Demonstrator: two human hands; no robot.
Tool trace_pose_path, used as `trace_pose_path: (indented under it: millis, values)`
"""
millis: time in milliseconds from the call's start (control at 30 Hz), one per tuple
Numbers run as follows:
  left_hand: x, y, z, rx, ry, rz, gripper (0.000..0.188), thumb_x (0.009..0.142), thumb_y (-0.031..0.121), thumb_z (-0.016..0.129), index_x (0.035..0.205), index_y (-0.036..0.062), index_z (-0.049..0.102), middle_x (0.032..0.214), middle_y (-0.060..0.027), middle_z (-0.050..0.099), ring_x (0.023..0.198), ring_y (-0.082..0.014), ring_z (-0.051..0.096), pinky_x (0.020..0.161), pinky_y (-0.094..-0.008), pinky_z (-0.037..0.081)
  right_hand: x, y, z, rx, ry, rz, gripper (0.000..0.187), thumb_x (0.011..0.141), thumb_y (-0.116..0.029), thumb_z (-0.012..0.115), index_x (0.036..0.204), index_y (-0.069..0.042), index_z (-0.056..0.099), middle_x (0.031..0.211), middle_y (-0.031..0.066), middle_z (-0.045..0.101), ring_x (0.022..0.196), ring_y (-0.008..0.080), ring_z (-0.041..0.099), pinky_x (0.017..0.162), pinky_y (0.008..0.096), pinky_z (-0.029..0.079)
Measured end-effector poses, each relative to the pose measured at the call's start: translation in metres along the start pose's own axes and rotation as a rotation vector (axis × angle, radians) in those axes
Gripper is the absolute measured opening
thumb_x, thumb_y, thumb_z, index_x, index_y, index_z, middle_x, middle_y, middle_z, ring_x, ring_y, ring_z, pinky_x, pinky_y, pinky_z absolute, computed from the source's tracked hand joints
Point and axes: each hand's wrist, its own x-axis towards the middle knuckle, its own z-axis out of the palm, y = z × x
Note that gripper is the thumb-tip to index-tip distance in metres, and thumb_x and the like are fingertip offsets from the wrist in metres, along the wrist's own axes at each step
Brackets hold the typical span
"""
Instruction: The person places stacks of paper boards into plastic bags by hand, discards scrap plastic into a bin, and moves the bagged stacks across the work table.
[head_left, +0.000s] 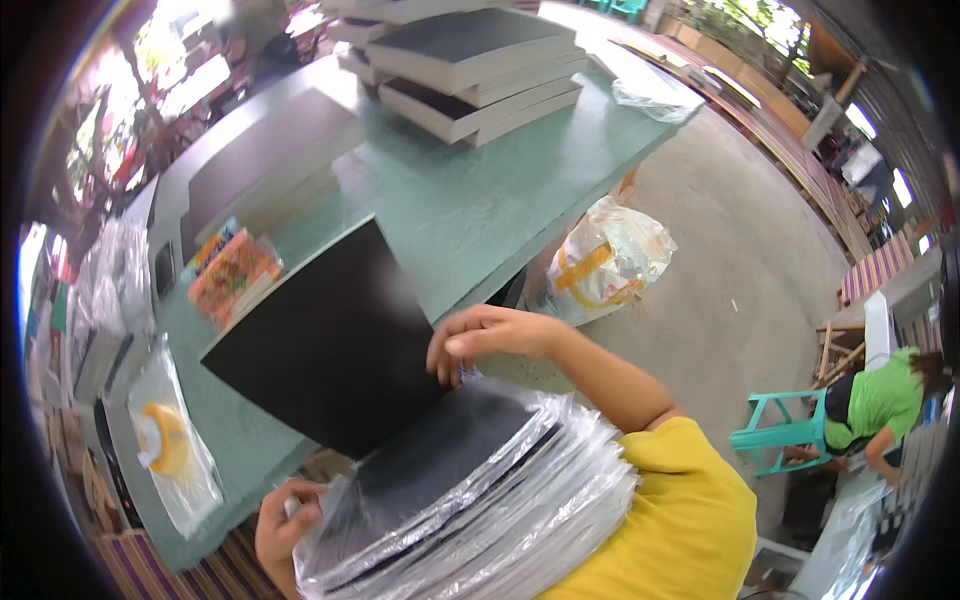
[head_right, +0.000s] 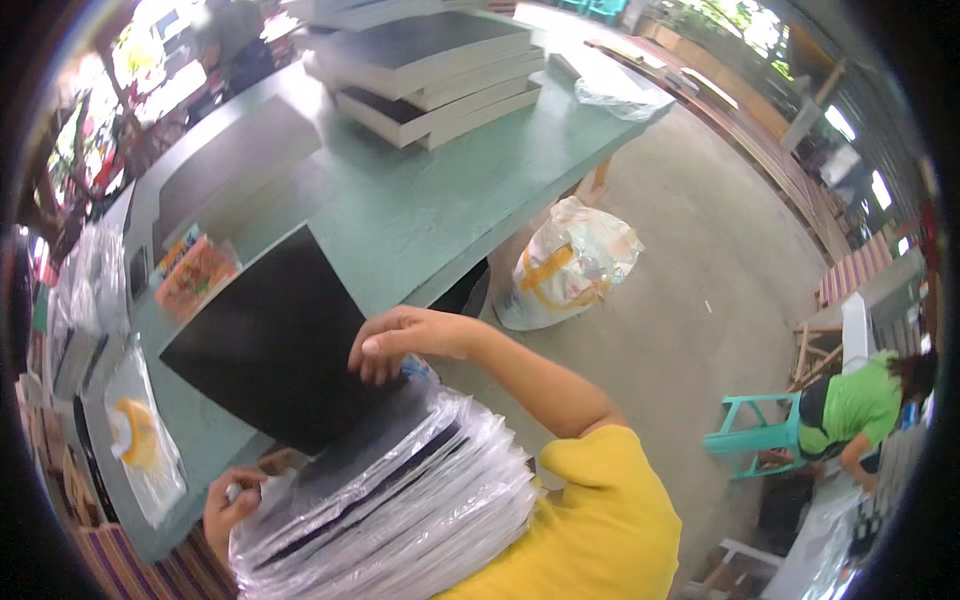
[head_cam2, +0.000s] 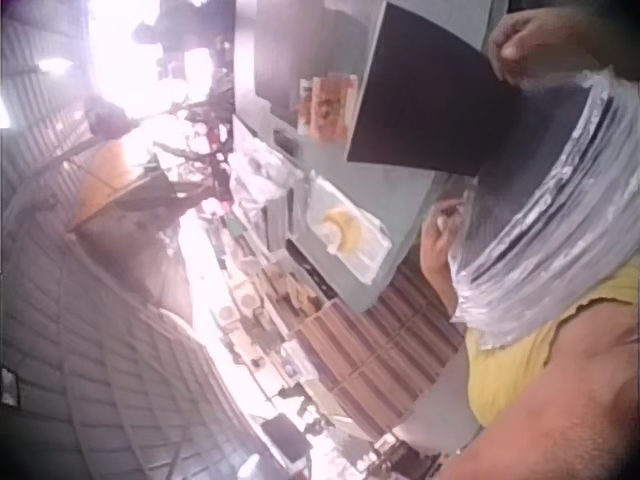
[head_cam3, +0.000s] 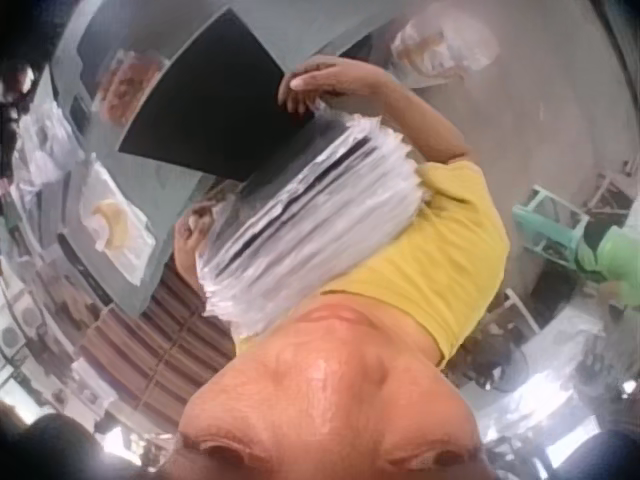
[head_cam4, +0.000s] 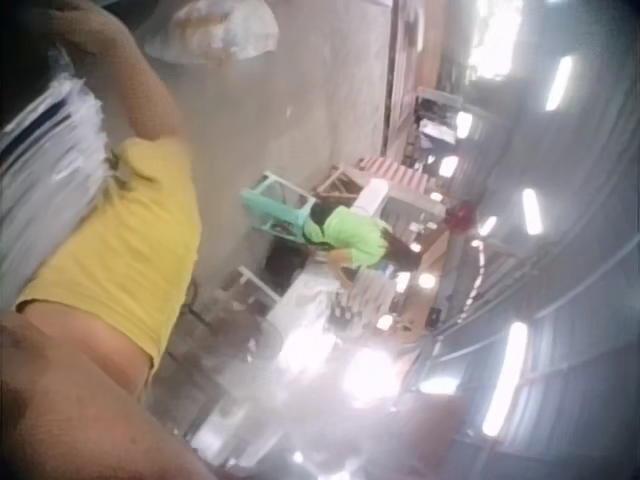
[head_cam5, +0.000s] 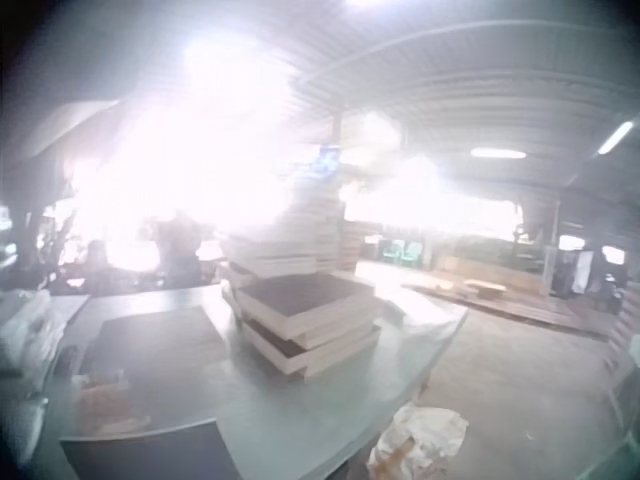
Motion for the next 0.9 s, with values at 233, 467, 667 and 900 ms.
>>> trace_pose_path:
  millis: [233,467,667,900]
  values:
    - [0.082,-0.061,0.061,0.458,-0.329,0.176,0.036,0.089,0.031,0.036,0.104,0.0066,0.057,0.087,-0.0144,0.055,0.085,-0.0259,0.051,0.077,-0.0331,0.039,0.020,0.084,0.021,-0.617,-0.526,0.430,0.066,0.086,-0.049,0.037,0.131,-0.002,0.026,0.136,0.0168,0.023,0.128,0.0278,0.018,0.103,0.0350,0.015]
    - [0.121,-0.001,0.048,0.059,0.248,0.371,0.051,0.090,0.043,0.029,0.095,0.0013,0.057,0.086,-0.0087,0.055,0.081,-0.0164,0.051,0.074,-0.0294,0.041,0.097,0.045,0.053,-0.708,-0.278,0.078,0.048,0.082,-0.045,0.050,0.098,0.000,0.058,0.089,0.0150,0.060,0.086,0.0235,0.056,0.075,0.0348,0.043]
    - [0.085,0.068,-0.008,-0.051,0.464,0.323,0.025,0.081,0.022,0.058,0.095,0.0024,0.056,0.071,0.0003,0.054,0.065,-0.0052,0.049,0.059,-0.0182,0.039,0.100,-0.041,0.069,-0.322,0.023,-0.131,0.014,0.077,-0.011,0.062,0.084,0.001,0.058,0.072,0.0011,0.058,0.065,0.0051,0.051,0.058,0.0203,0.041]
    - [0.082,0.064,-0.002,-0.001,0.286,0.352,0.021,0.075,0.012,0.064,0.093,0.0031,0.056,0.063,0.0026,0.052,0.062,-0.0037,0.048,0.057,-0.0186,0.039,0.091,-0.019,0.039,-0.283,-0.033,-0.108,0.013,0.080,-0.012,0.057,0.081,0.001,0.059,0.073,0.0016,0.058,0.069,0.0064,0.052,0.064,0.0213,0.042]
